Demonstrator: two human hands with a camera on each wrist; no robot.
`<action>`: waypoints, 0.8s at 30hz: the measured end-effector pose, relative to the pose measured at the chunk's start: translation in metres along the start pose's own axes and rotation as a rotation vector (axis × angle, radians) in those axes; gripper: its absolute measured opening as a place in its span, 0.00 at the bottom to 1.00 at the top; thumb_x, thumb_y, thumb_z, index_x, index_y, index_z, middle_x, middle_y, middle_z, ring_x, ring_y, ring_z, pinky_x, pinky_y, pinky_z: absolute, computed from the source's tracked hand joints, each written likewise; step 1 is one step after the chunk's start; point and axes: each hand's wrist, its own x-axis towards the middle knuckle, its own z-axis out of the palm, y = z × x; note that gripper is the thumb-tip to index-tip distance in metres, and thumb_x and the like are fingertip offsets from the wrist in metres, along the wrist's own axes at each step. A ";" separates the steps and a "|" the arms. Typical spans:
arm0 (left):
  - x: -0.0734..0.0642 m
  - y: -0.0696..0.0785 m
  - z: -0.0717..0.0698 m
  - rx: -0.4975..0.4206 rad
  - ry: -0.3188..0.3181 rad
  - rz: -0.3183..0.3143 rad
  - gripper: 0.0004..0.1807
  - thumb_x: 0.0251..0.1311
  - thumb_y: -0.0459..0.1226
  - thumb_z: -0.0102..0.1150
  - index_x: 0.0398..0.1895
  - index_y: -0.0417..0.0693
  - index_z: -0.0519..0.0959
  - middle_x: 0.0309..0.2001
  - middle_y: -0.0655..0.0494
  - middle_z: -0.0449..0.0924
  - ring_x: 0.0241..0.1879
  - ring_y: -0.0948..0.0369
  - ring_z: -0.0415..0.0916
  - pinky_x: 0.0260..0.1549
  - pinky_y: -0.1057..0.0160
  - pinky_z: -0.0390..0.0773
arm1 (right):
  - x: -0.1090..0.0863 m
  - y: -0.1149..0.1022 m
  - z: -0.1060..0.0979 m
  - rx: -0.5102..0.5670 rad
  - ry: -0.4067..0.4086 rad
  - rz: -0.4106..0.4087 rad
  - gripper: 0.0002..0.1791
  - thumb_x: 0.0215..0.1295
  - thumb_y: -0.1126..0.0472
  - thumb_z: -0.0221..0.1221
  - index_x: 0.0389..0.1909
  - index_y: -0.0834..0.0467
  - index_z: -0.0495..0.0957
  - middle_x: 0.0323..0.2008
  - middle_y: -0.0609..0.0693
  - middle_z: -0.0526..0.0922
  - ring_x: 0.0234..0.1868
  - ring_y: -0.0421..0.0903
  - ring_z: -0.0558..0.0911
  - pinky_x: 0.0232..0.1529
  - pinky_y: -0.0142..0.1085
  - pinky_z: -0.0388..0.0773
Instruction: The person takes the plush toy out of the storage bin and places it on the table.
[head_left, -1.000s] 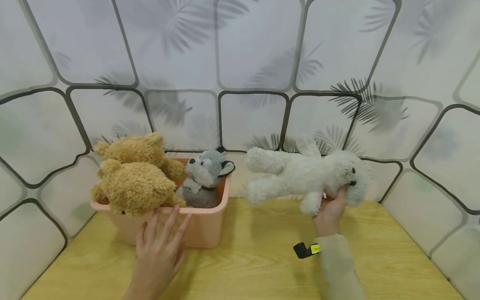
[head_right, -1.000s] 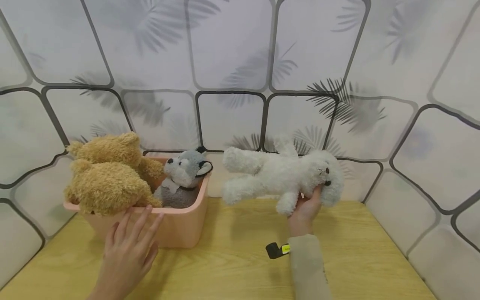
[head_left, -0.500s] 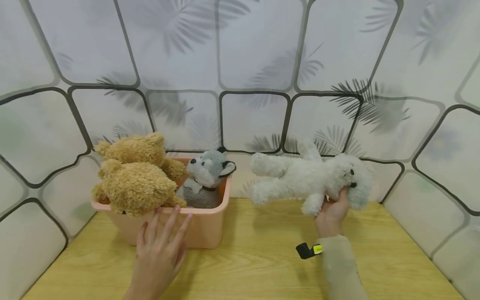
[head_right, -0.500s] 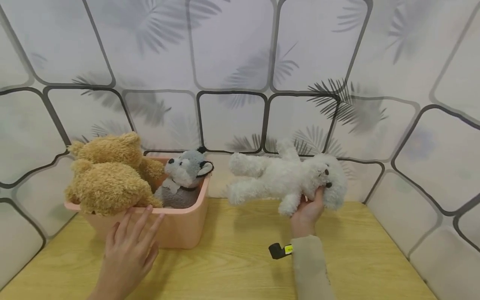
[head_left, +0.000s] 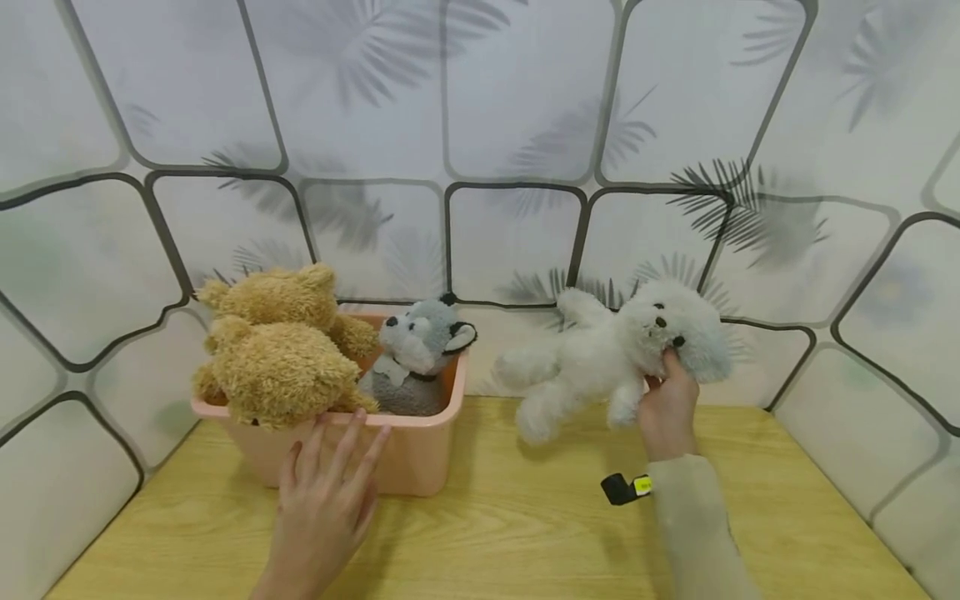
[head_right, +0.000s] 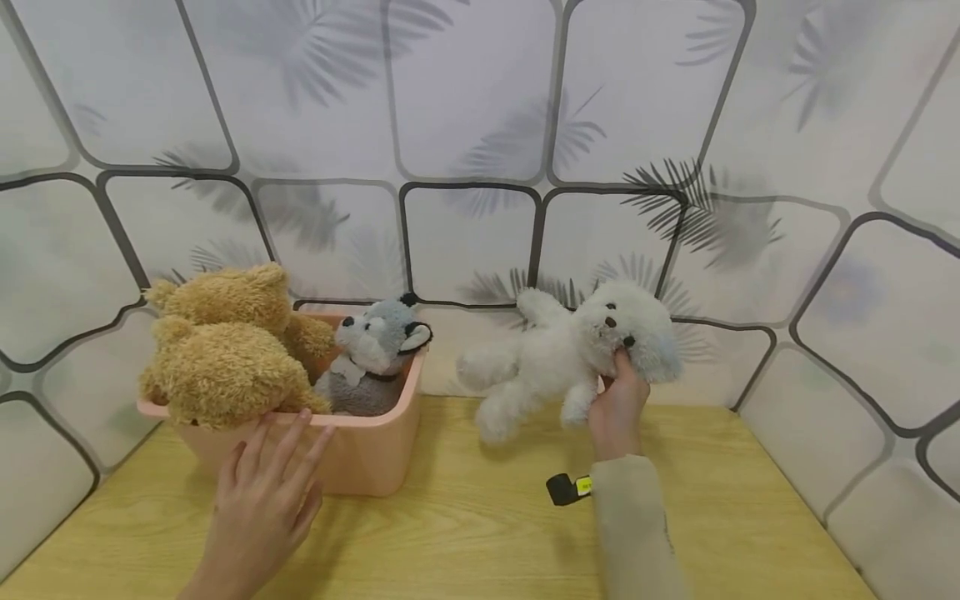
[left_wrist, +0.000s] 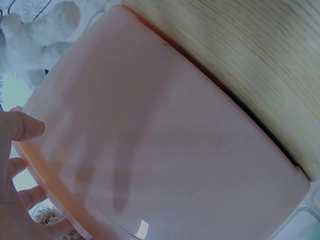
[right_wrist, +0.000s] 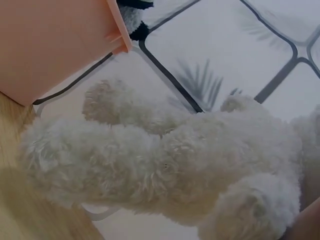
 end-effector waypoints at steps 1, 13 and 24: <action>0.000 0.000 0.000 -0.001 0.000 -0.001 0.28 0.74 0.46 0.32 0.70 0.52 0.72 0.70 0.43 0.68 0.59 0.31 0.68 0.40 0.25 0.71 | 0.001 0.001 0.004 -0.036 -0.013 -0.008 0.19 0.78 0.61 0.51 0.66 0.50 0.68 0.61 0.42 0.70 0.59 0.40 0.71 0.63 0.38 0.64; 0.000 0.000 0.001 -0.008 0.000 -0.008 0.28 0.74 0.46 0.33 0.70 0.52 0.73 0.72 0.43 0.67 0.60 0.31 0.67 0.42 0.25 0.71 | 0.011 0.014 0.037 -0.393 -0.263 -0.089 0.12 0.79 0.66 0.47 0.57 0.50 0.67 0.57 0.44 0.69 0.57 0.42 0.71 0.65 0.44 0.62; -0.001 0.000 -0.001 -0.001 -0.014 -0.010 0.28 0.74 0.46 0.32 0.70 0.52 0.72 0.71 0.43 0.67 0.60 0.31 0.67 0.41 0.25 0.72 | 0.022 0.032 0.061 -0.691 -0.486 -0.017 0.03 0.80 0.63 0.44 0.47 0.52 0.64 0.47 0.44 0.67 0.50 0.39 0.67 0.50 0.36 0.66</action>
